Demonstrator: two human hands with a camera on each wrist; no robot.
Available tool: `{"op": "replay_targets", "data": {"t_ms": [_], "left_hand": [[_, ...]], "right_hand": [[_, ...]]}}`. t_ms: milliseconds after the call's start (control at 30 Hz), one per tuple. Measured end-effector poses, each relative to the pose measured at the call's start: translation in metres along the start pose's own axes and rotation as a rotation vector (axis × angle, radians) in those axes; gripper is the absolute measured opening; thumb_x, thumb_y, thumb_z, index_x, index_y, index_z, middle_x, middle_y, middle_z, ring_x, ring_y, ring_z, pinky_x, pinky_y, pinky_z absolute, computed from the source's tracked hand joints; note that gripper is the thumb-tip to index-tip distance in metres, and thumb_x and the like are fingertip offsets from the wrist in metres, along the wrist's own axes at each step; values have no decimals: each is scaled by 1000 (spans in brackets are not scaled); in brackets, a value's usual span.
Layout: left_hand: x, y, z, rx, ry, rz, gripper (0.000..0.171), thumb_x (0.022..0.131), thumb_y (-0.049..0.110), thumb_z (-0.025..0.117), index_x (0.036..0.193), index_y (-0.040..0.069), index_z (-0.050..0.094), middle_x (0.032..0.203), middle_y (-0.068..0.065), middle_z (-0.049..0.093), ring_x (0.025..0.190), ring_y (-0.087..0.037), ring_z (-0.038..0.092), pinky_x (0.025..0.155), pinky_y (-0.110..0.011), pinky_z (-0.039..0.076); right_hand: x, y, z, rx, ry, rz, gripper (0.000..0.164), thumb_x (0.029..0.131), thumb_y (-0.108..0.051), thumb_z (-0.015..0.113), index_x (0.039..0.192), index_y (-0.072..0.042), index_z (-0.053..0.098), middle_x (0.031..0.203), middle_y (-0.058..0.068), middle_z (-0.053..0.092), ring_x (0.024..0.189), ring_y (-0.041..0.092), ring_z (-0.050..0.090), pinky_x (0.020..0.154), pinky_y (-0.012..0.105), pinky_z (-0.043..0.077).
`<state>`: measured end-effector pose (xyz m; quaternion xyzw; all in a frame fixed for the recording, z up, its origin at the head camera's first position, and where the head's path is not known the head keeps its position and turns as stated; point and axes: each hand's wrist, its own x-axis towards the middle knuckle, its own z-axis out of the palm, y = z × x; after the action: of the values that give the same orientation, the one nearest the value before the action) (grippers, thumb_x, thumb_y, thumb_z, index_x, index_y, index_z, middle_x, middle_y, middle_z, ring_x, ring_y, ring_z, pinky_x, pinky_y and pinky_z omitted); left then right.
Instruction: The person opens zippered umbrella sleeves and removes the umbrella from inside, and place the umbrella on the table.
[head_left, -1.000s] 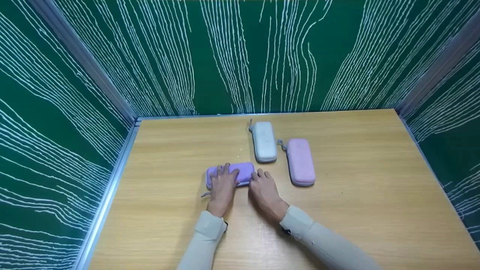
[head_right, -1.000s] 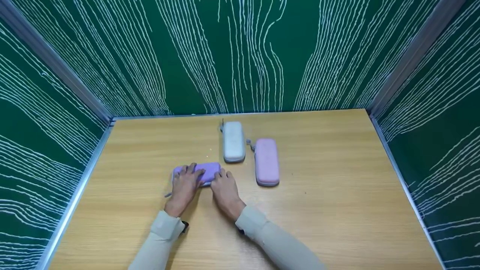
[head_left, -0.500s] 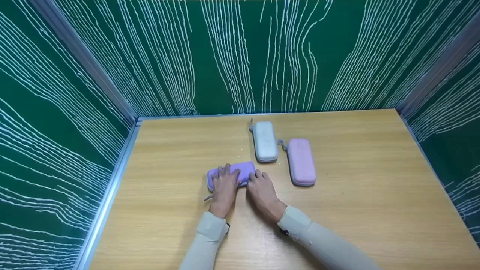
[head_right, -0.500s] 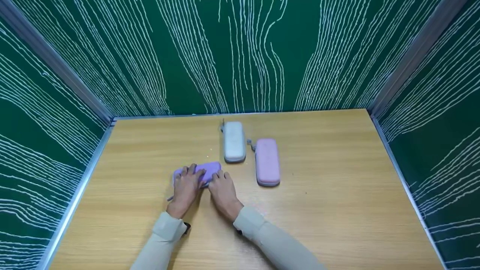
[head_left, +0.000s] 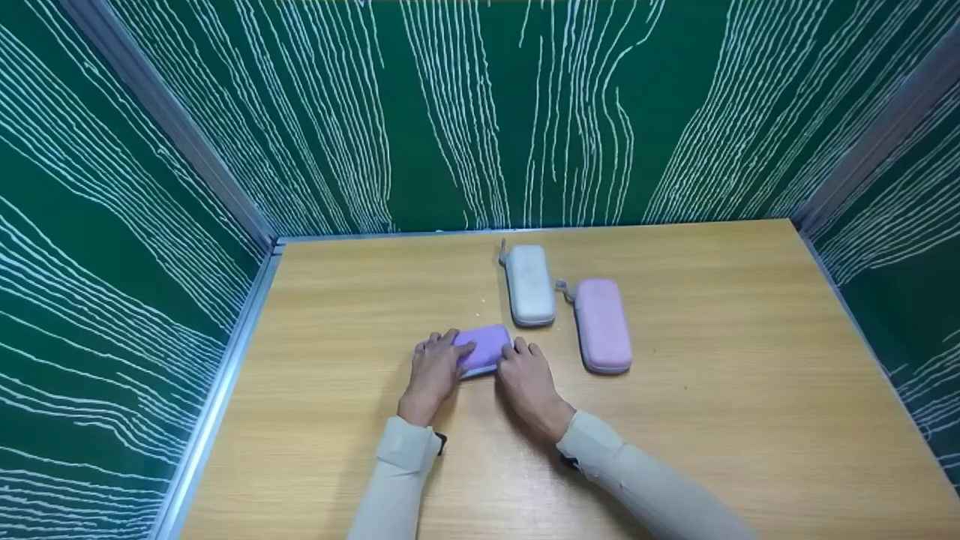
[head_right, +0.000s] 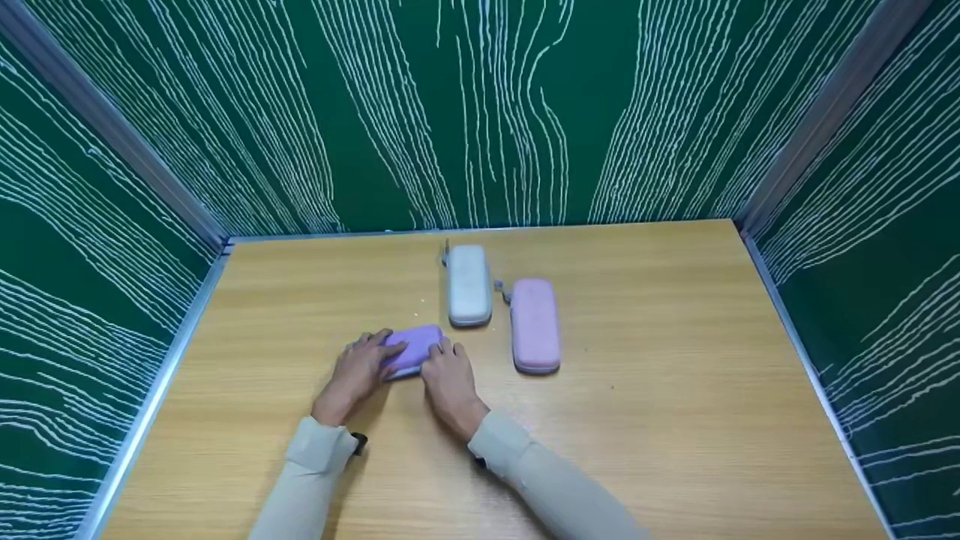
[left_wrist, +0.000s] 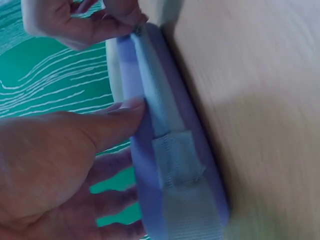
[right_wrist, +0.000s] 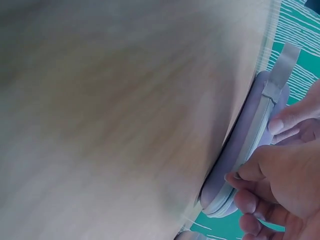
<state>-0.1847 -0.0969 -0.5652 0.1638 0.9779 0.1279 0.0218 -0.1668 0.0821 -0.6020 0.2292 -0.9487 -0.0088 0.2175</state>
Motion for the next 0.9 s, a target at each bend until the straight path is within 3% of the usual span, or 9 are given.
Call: {"op": "replay_targets", "data": {"t_ms": [100, 500, 900], "left_hand": [[-2, -1, 0, -19, 24, 8, 36, 99, 15, 72, 134, 18, 75, 147, -18, 61, 128, -41, 57, 105, -59, 47], [-8, 6, 6, 143, 141, 23, 36, 98, 26, 72, 134, 25, 75, 136, -12, 65, 116, -37, 62, 93, -53, 53], [-10, 11, 10, 202, 136, -25, 40, 98, 27, 74, 138, 27, 72, 137, -11, 63, 118, -38, 61, 93, -52, 53]], "right_hand": [[0, 1, 3, 0, 49, -6, 13, 85, -10, 70, 72, -9, 74, 80, 5, 64, 82, 26, 56, 70, 37, 45], [1, 2, -1, 3, -2, -16, 7, 84, -6, 73, 78, -7, 77, 83, 5, 64, 83, 26, 56, 70, 37, 46], [0, -3, -3, 5, -19, -11, 7, 86, -5, 72, 82, -6, 78, 84, 6, 64, 85, 27, 57, 72, 37, 48]]}}
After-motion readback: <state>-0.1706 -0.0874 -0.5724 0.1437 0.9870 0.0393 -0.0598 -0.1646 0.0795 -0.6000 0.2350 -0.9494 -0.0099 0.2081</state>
